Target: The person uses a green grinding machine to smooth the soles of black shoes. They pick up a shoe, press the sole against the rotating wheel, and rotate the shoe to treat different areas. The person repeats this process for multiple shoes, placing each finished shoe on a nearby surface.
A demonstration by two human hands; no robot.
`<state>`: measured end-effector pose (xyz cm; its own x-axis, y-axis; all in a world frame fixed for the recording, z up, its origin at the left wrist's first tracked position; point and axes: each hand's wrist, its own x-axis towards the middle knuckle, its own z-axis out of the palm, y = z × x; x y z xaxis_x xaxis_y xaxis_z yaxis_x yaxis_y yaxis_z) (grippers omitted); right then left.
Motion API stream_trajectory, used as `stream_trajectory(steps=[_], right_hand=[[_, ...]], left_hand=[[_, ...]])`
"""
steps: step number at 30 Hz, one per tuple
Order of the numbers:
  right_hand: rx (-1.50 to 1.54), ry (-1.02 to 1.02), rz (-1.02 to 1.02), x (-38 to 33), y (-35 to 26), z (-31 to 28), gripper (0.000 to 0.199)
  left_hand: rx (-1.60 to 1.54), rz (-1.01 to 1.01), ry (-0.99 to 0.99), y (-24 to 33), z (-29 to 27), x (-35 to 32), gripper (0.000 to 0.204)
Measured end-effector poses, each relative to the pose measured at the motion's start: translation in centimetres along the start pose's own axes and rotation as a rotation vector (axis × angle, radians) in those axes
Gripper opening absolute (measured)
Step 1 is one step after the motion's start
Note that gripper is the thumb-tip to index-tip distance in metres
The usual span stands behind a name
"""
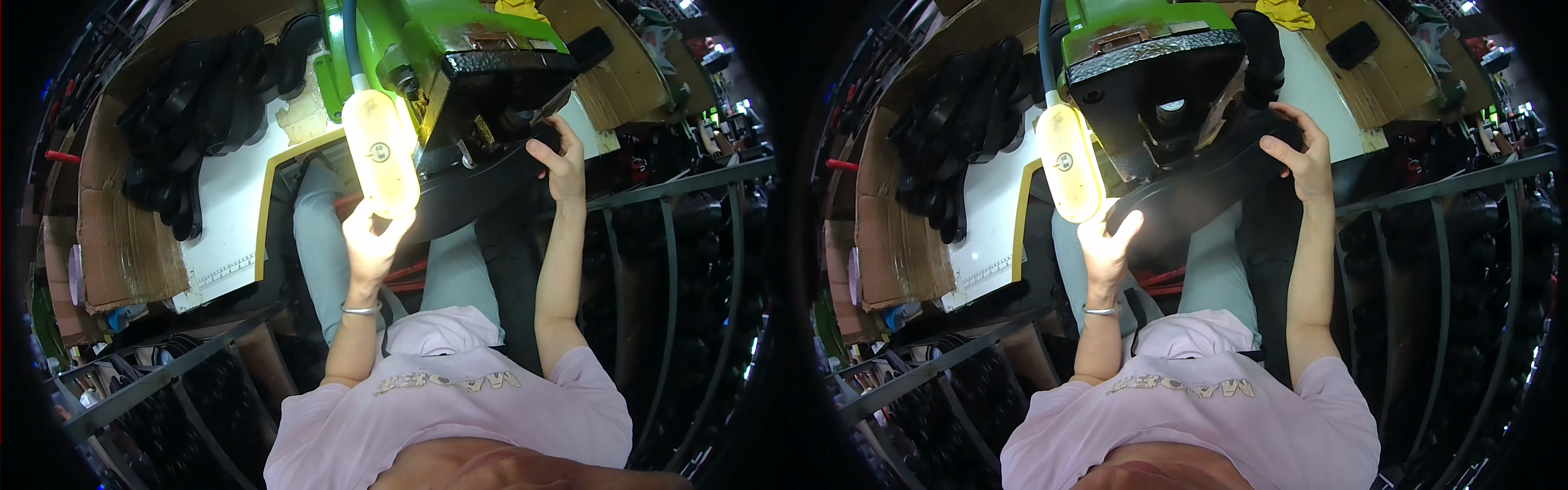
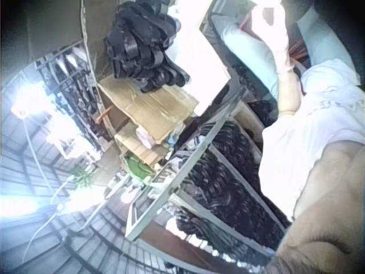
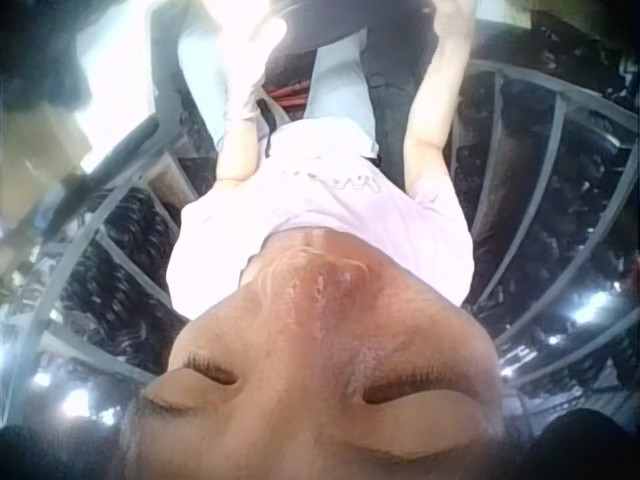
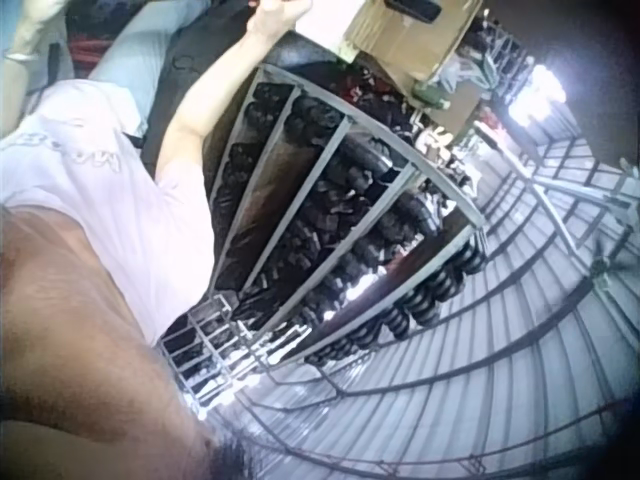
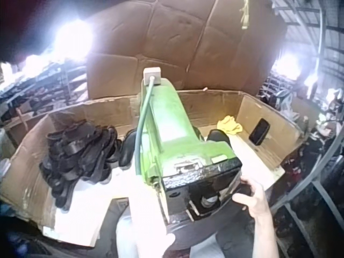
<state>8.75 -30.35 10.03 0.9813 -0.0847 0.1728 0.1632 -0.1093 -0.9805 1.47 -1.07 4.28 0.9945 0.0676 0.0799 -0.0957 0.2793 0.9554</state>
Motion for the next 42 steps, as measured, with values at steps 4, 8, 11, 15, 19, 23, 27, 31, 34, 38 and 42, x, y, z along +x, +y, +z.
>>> stream_trajectory(steps=[4,8,11,15,19,23,27,31,34,38,42], right_hand=[[-0.007,-0.018,-0.024,-1.1,-1.0,1.0,0.061],[0.031,-0.069,-0.068,-1.9,-1.8,1.6,0.065],[0.081,-0.061,-0.116,-1.8,-1.4,1.5,0.064],[0.108,-0.035,-0.142,-0.9,-1.2,1.0,0.064],[0.084,-0.056,-0.118,-0.4,-1.6,1.2,0.063],[0.049,-0.061,-0.08,-0.7,-2.0,2.5,0.062],[0.088,-0.107,-0.03,-1.7,-2.6,4.3,0.062],[0.086,-0.138,-0.077,-2.8,-2.6,6.1,0.063],[0.061,-0.139,-0.134,-3.4,-1.3,5.5,0.067],[0.151,-0.085,-0.135,-3.8,-1.3,4.8,0.066],[0.183,-0.03,-0.134,-3.1,-0.5,3.9,0.065]], left_hand=[[0.012,-0.039,-0.039,-0.7,-2.1,-0.3,0.021],[0.085,-0.064,-0.079,-0.6,-3.3,-0.1,0.028],[0.318,0.069,-0.12,0.6,-2.5,0.5,0.028],[0.439,0.179,-0.071,1.5,0.1,1.7,0.03],[0.379,0.225,-0.034,1.4,0.2,2.0,0.028],[0.347,0.161,-0.01,0.7,-1.5,1.3,0.021],[0.322,0.074,0.007,1.9,-3.1,0.8,0.017],[0.278,-0.016,0.017,2.8,-5.4,0.1,0.018],[0.631,0.148,-0.065,4.0,-5.3,0.2,0.021],[0.897,0.451,-0.018,4.3,-1.3,0.1,0.035],[0.92,0.466,0.018,3.2,0.5,1.1,0.035]])
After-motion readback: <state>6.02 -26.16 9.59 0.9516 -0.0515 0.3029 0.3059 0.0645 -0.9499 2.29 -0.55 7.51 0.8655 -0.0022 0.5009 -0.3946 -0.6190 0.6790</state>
